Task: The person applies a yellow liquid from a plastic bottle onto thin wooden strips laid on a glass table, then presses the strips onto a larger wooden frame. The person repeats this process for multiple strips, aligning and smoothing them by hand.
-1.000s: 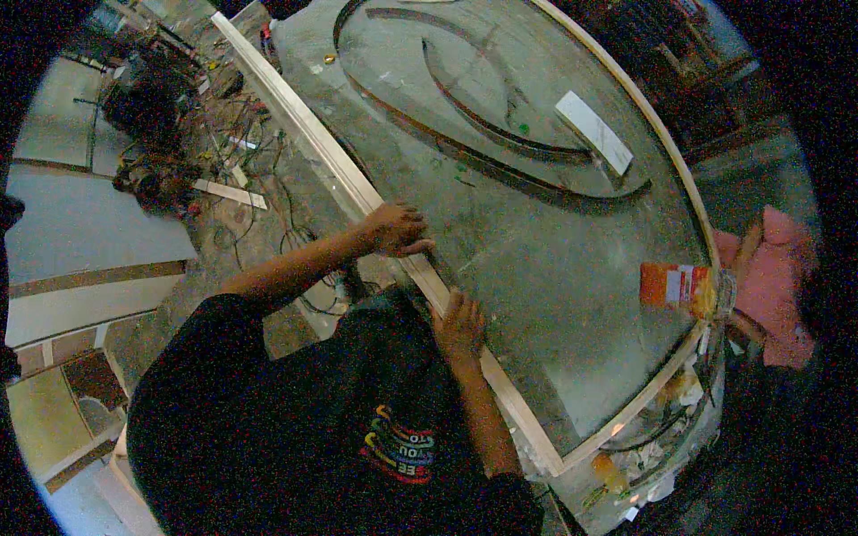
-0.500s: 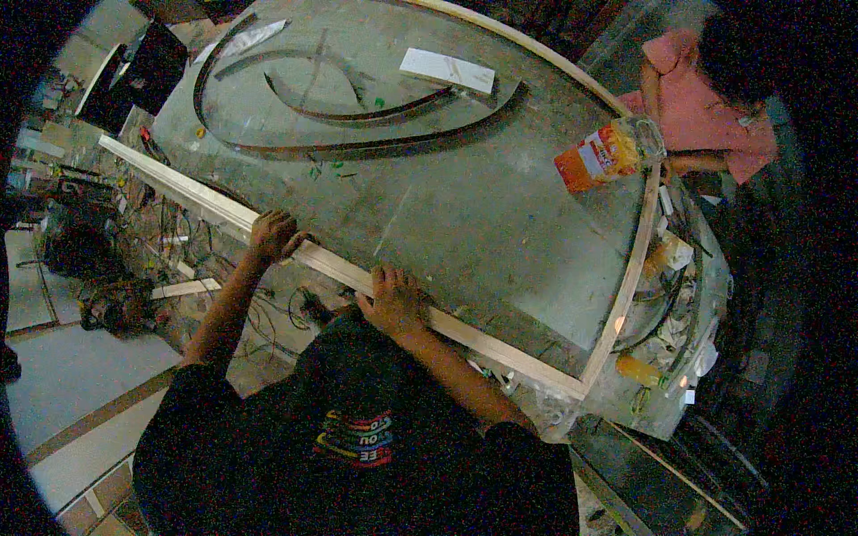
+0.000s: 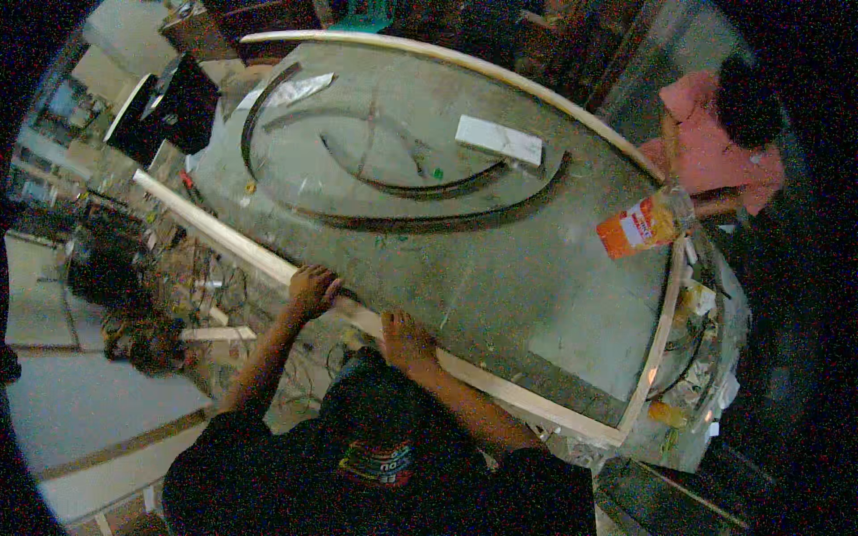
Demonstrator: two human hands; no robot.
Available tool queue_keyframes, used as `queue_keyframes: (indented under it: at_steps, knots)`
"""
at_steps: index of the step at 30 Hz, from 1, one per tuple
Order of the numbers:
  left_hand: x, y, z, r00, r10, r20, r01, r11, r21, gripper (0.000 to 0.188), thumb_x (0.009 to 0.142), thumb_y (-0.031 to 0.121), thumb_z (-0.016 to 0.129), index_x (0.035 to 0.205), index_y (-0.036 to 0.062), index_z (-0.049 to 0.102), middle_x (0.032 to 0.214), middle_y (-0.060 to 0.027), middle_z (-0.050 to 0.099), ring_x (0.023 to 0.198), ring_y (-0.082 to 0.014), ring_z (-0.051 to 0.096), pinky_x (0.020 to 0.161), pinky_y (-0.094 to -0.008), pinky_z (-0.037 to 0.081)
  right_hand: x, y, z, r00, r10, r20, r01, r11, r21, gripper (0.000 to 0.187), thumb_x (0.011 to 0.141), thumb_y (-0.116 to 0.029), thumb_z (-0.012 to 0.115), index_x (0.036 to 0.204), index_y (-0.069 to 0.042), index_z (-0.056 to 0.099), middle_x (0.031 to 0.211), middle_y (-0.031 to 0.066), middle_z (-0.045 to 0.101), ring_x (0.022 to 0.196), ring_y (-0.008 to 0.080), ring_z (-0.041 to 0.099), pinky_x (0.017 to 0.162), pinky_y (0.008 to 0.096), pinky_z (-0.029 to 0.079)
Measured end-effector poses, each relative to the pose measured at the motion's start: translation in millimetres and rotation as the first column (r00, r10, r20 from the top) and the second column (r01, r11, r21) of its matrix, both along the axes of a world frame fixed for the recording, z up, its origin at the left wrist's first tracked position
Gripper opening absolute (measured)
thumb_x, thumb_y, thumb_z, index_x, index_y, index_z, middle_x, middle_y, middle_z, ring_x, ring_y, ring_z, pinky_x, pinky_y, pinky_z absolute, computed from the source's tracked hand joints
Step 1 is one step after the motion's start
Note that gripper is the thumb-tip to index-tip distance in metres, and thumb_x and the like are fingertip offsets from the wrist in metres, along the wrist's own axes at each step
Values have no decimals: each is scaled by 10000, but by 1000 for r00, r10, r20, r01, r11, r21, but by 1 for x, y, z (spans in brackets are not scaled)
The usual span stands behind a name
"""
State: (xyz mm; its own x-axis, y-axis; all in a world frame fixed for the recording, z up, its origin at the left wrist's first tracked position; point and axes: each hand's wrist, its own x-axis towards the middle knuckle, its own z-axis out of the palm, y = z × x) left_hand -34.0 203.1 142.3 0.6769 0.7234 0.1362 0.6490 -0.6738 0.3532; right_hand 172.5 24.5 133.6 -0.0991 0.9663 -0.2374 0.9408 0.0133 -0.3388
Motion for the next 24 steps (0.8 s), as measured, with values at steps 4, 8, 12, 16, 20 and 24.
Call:
queue_keyframes:
  at_steps: [4, 8, 12, 16, 20, 24]
  knots:
    - [-42, 57, -13, 992, -104, -75, 109, 992, 65, 362, 991, 337, 577, 763, 85, 702, 812, -125, 674, 867, -345, 646, 867, -489, 463, 3, -1, 5, 995, -74, -68, 70, 996, -62, 692, 856, -442, 745, 1363, -24, 529, 1228, 194, 607, 1154, 361, 607, 950, 480, 528]
    - [-56, 71, -25, 987, -156, 40, 148, 977, 153, 286, 971, 277, 598, 837, 76, 751, 810, -115, 697, 844, -333, 660, 828, -468, 472, -1, 9, 2, 990, -66, -126, 73, 996, 46, 652, 842, -446, 756, 1330, -50, 582, 1219, 181, 630, 1136, 357, 629, 972, 496, 528]
    - [-59, 63, -24, 999, -20, -36, 23, 996, 92, 269, 972, 237, 602, 844, 74, 774, 784, -128, 712, 791, -328, 667, 797, -468, 483, -3, 7, -14, 997, -62, -37, 70, 966, 250, 648, 833, -445, 765, 1329, -66, 590, 1233, 166, 646, 1126, 365, 637, 948, 498, 537]
    - [-70, 69, -41, 1000, 13, 6, -14, 996, 84, 315, 992, 260, 580, 818, 96, 786, 755, -141, 704, 766, -338, 665, 763, -480, 486, 0, 14, -20, 983, -68, -170, 88, 989, 115, 672, 817, -472, 783, 1303, -46, 598, 1215, 177, 656, 1111, 370, 645, 885, 483, 549]
    - [-73, 69, -70, 996, -53, 77, 62, 992, -114, 190, 832, 249, 693, 980, 139, 742, 851, -130, 668, 766, -353, 621, 726, -467, 476, -6, 28, 6, 973, -169, -157, 145, 977, -156, 751, 765, -528, 823, 1272, -23, 595, 1140, 211, 661, 1044, 383, 656, 831, 477, 547]
    - [-59, 39, -68, 985, -37, 171, 24, 997, 79, 343, 950, 288, 615, 662, 100, 609, 672, -78, 604, 742, -313, 608, 706, -456, 469, -41, 40, 28, 979, -127, -157, 83, 962, -259, 845, 842, -634, 705, 1324, 40, 537, 1278, 281, 617, 1125, 421, 636, 948, 545, 516]
